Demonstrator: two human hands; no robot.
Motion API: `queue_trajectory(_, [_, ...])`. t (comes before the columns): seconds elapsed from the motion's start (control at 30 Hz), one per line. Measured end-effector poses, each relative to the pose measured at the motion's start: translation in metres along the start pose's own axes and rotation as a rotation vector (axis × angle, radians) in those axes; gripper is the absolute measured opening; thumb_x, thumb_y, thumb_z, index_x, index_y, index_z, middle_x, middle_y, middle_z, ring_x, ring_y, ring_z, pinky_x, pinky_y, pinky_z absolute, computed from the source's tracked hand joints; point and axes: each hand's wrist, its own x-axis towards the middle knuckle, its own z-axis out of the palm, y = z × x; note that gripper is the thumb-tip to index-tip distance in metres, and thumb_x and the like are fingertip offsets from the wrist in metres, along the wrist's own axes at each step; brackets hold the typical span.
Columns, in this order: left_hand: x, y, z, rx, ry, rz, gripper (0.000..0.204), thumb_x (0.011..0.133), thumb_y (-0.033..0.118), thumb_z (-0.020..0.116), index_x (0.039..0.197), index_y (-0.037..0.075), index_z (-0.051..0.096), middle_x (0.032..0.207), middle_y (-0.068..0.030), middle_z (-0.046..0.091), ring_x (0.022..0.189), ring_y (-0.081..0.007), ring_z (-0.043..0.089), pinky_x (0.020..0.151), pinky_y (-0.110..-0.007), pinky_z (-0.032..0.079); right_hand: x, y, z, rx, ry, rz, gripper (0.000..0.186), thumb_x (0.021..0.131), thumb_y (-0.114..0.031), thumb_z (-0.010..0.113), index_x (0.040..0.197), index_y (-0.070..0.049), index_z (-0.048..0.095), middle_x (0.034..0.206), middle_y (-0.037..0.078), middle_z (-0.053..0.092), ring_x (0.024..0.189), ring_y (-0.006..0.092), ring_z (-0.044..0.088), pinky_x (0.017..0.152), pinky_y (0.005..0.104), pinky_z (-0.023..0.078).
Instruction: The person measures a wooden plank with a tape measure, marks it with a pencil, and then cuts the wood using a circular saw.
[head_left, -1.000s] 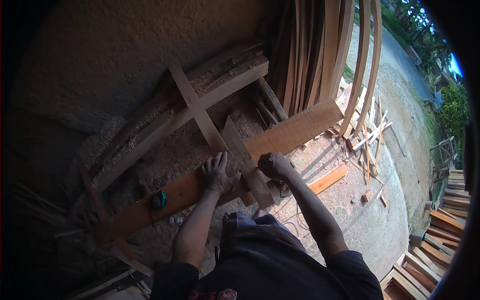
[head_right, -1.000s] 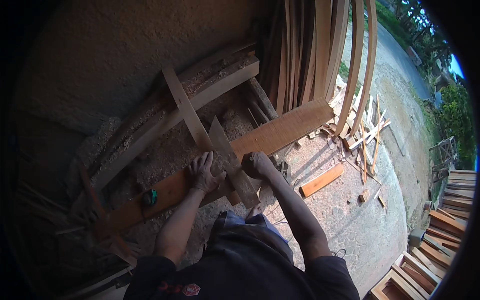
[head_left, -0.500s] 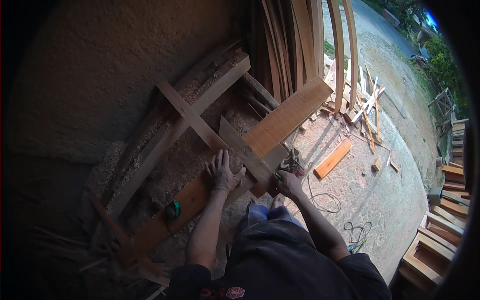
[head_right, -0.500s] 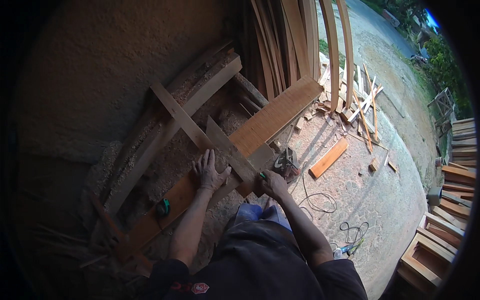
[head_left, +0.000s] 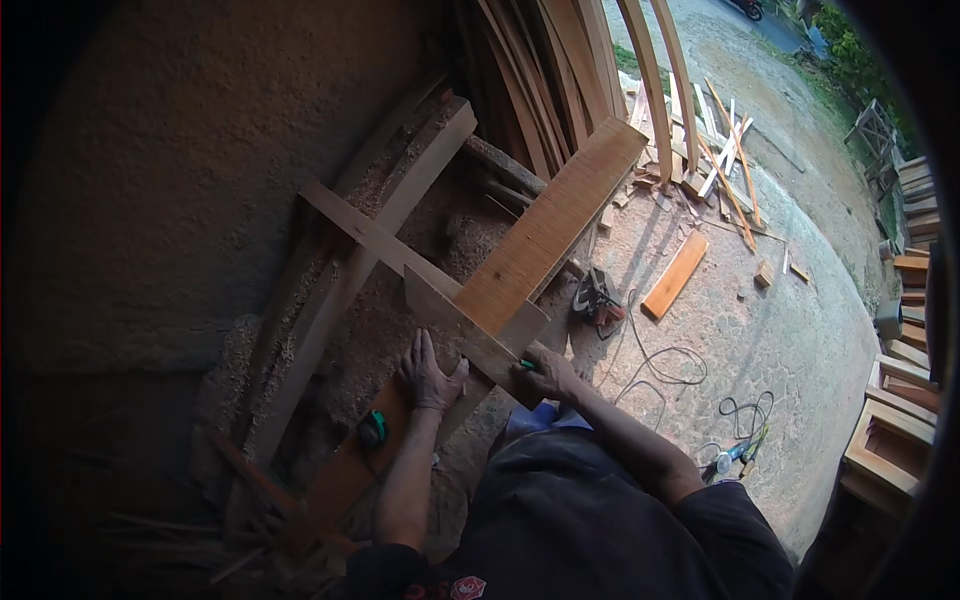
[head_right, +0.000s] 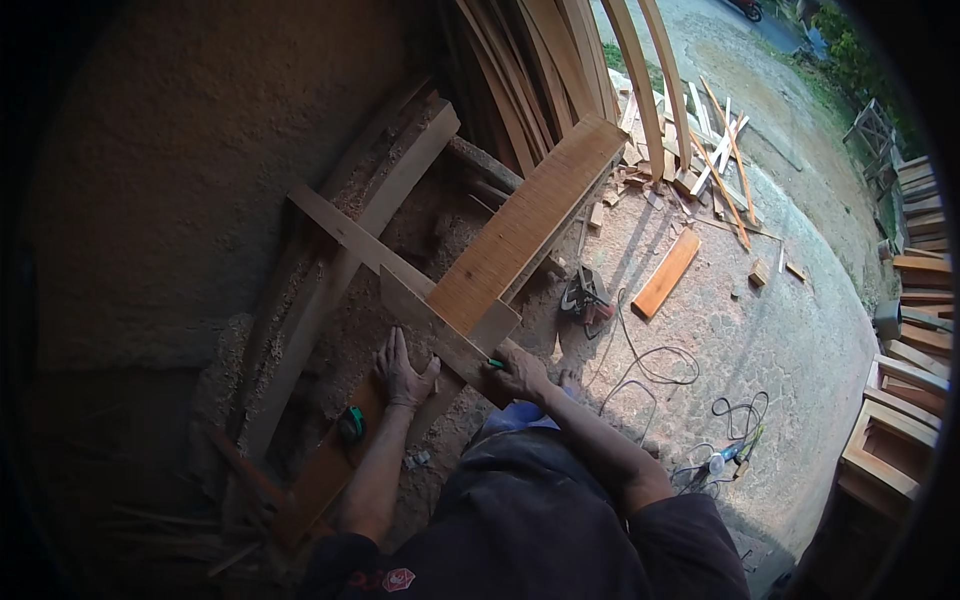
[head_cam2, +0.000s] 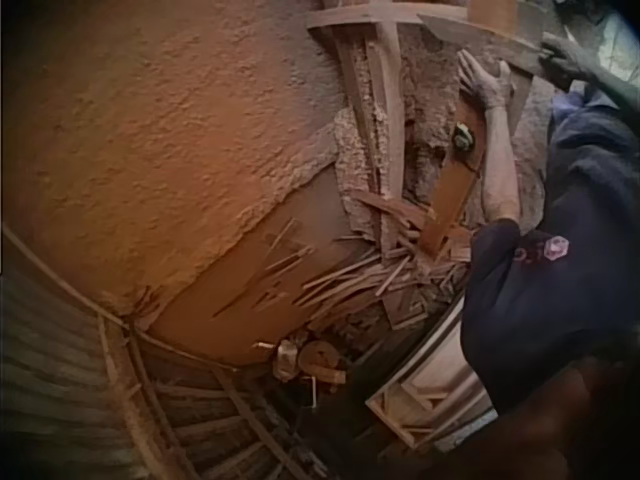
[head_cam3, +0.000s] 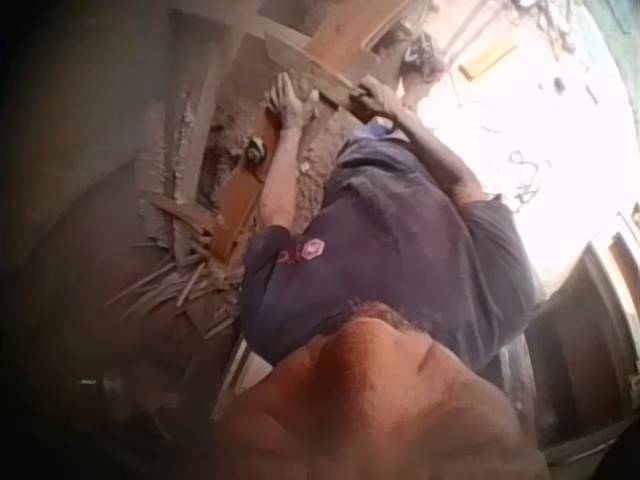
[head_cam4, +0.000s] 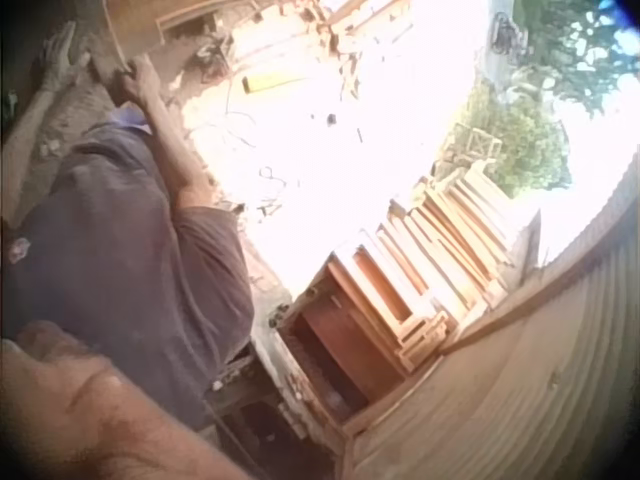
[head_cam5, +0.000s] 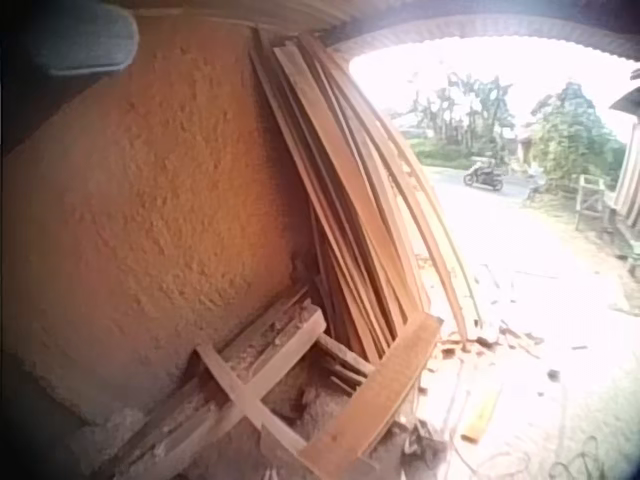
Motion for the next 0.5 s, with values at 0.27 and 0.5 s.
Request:
queue_trajectory(0.27, [0.001, -0.002, 0.006, 0.018, 0.021, 0.027, 0.11, 0.072, 0.067, 0.069, 0.155, 0.001, 0.038, 0.156, -0.0221, 0.044, 0.14, -0.0411, 0.043, 0.119, -0.063, 0.022, 0.0, 0.006, -0.001, 0.01, 0.001, 0.002, 0.041, 0.095, -0.047, 0.063, 0.11, -0.009, 0.066, 0.104, 0.019, 0.069, 0.102, 0.0365, 0.068, 0.084, 0.0456, 0.052])
queue_trajectory(0.5, [0.002, 0.001, 0.002, 0.07, 0.01, 0.02, 0.108, 0.073, 0.066, 0.069, 0.153, 0.0, 0.04, 0.155, -0.0222, 0.045, 0.14, -0.0403, 0.043, 0.118, -0.063, 0.024, -0.004, -0.01, -0.013, 0.03, -0.056, 0.029, 0.041, 0.096, -0.045, 0.06, 0.119, -0.012, 0.066, 0.119, 0.017, 0.065, 0.115, 0.0383, 0.063, 0.094, 0.0471, 0.05])
